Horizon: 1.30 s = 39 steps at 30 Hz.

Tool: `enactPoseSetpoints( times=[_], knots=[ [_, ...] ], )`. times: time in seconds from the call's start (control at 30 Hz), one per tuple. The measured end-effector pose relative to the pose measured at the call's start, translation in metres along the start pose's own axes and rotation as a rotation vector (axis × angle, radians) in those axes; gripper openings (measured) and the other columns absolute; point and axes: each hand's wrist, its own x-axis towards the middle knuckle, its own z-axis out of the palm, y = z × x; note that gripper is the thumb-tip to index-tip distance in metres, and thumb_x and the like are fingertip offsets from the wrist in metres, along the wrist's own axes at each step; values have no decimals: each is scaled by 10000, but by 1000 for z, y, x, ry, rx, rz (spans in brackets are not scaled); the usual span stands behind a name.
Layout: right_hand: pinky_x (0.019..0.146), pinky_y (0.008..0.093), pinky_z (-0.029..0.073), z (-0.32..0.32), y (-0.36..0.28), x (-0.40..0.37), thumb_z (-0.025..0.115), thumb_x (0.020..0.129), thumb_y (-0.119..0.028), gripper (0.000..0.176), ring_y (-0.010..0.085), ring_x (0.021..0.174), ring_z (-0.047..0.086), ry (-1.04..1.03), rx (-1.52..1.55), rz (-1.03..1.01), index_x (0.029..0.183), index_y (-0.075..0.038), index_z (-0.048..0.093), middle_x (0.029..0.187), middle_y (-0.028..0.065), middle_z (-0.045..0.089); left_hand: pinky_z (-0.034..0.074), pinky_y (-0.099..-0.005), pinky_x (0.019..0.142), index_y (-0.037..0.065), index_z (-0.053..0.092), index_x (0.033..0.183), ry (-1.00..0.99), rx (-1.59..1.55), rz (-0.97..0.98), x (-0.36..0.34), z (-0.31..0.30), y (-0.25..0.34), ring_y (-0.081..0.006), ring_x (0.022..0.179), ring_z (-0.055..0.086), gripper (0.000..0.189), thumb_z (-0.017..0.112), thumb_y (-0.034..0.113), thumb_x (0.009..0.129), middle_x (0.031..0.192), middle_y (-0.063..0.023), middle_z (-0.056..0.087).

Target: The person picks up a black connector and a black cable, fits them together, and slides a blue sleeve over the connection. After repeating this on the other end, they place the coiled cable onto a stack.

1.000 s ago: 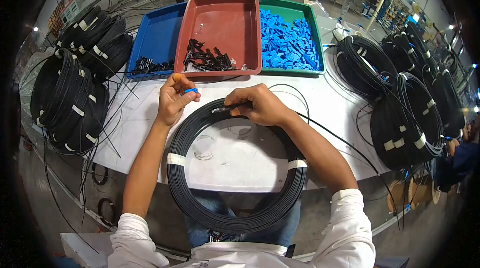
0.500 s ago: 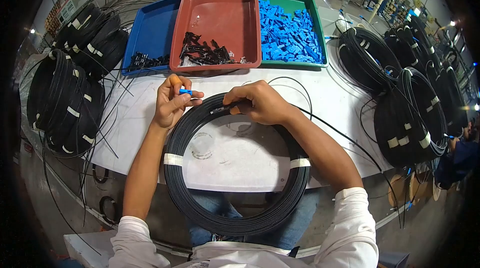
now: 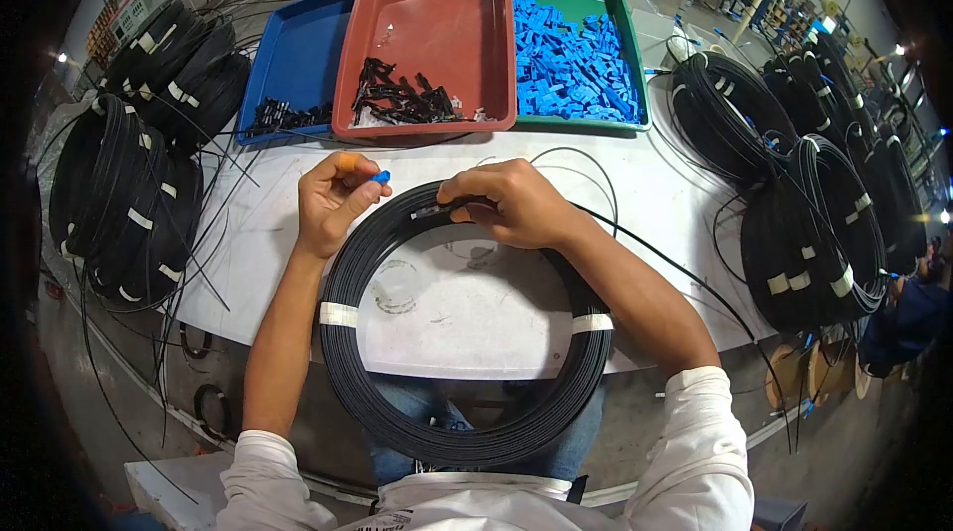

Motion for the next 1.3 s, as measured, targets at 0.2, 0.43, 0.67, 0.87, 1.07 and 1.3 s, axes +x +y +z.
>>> enactPoseSetpoints(
  times=[0.2, 0.43, 0.67, 0.87, 1.07, 1.3],
  knots=[
    [669, 372, 538, 2, -5, 1, 697, 780, 63, 302, 282, 781, 705, 28, -76, -54, 1064, -41, 695, 921, 140, 719, 569, -256, 768, -30, 674, 975, 58, 343, 133, -4, 13, 12, -152, 865, 707, 187, 762, -37, 811, 919, -97, 703],
    [599, 366, 493, 2, -8, 1, 689, 831, 16, 284, 264, 678, 646, 69, -62, -65, 1107, -54, 691, 858, 119, 700, 578, -257, 773, -28, 677, 978, 3, 225, 163, -2, 10, 2, -153, 848, 707, 180, 755, -55, 818, 928, -100, 700],
    [605, 383, 504, 1, -9, 0, 667, 836, 15, 348, 267, 701, 661, 65, -58, -42, 1165, -96, 685, 877, 118, 696, 585, -250, 749, -53, 680, 1035, -22, 93, -81, -4, 10, 7, -167, 820, 716, 183, 728, 31, 880, 925, -118, 706],
    [592, 380, 497, 3, -5, 0, 672, 814, 38, 360, 264, 671, 653, 100, -77, -79, 1151, -87, 682, 863, 108, 693, 597, -243, 705, -62, 697, 995, 40, 274, 47, -5, 12, 11, -171, 775, 726, 149, 722, 21, 874, 906, -128, 713],
    [580, 384, 491, 2, -6, -1, 694, 793, 39, 342, 273, 652, 649, 90, -89, -77, 1114, -81, 682, 854, 106, 690, 596, -233, 690, -68, 706, 956, 20, 288, -49, -5, 15, 13, -151, 736, 721, 112, 723, -12, 861, 882, -131, 716],
    [610, 391, 505, 3, -4, -1, 691, 793, 42, 338, 289, 695, 668, 84, -86, -65, 1108, -80, 673, 880, 114, 695, 601, -272, 769, -32, 656, 945, -35, 145, 4, -3, 10, 8, -157, 801, 710, 155, 734, -74, 819, 908, -105, 685]
  ],
)
